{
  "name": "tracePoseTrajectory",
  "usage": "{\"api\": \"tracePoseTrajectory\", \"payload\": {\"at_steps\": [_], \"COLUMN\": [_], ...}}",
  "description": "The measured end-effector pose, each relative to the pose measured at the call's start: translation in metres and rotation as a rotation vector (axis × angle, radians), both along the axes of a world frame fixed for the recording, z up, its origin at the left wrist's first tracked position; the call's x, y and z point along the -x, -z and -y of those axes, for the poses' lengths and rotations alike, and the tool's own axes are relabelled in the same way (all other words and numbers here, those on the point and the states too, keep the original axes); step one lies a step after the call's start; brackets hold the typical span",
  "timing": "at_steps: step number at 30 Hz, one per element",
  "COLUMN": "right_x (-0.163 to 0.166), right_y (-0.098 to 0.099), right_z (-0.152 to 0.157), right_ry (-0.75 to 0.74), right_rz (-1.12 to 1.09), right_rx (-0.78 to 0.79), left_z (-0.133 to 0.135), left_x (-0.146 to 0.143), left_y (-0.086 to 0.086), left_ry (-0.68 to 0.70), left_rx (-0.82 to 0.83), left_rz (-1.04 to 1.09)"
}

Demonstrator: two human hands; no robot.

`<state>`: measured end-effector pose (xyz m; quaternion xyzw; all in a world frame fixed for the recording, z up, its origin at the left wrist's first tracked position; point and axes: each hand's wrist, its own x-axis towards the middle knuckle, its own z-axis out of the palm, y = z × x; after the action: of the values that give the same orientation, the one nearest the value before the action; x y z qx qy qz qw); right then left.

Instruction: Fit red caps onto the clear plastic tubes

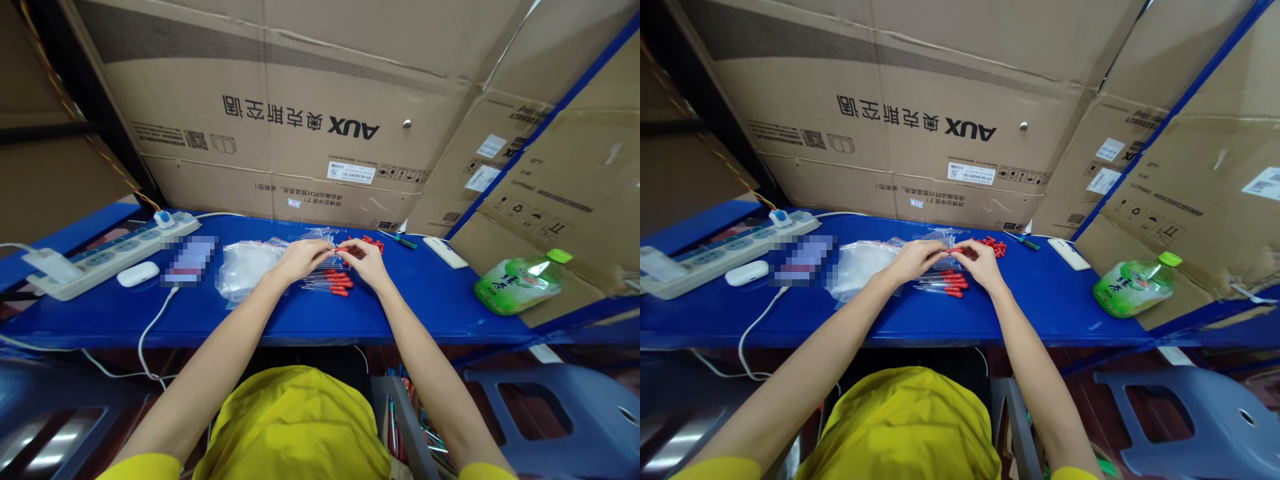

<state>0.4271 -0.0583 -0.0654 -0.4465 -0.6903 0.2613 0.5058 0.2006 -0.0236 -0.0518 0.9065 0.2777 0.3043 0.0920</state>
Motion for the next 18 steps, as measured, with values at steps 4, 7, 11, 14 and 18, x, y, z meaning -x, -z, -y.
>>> {"api": "tracePoseTrajectory", "payload": {"at_steps": [4, 7, 11, 14, 18], "right_x": [-0.001, -0.002, -0.002, -0.002, -0.001], "right_y": [-0.004, -0.008, -0.011, -0.01, -0.009], "right_z": [0.001, 0.003, 0.004, 0.004, 0.004], "right_ry": [-0.014, -0.02, -0.058, -0.062, -0.077], "right_rz": [-0.046, -0.099, -0.167, -0.21, -0.251], "right_rx": [0.104, 0.121, 0.149, 0.151, 0.136], "left_z": [0.0, -0.003, -0.005, -0.004, -0.001], "left_x": [0.002, 0.004, 0.005, 0.004, 0.004], "left_y": [-0.002, 0.0, 0.002, 0.0, -0.002], "left_ry": [0.001, 0.016, 0.02, 0.024, 0.027], "left_rx": [0.05, 0.094, 0.076, 0.033, 0.002], "left_rz": [0.017, -0.002, -0.024, -0.033, -0.053]}}
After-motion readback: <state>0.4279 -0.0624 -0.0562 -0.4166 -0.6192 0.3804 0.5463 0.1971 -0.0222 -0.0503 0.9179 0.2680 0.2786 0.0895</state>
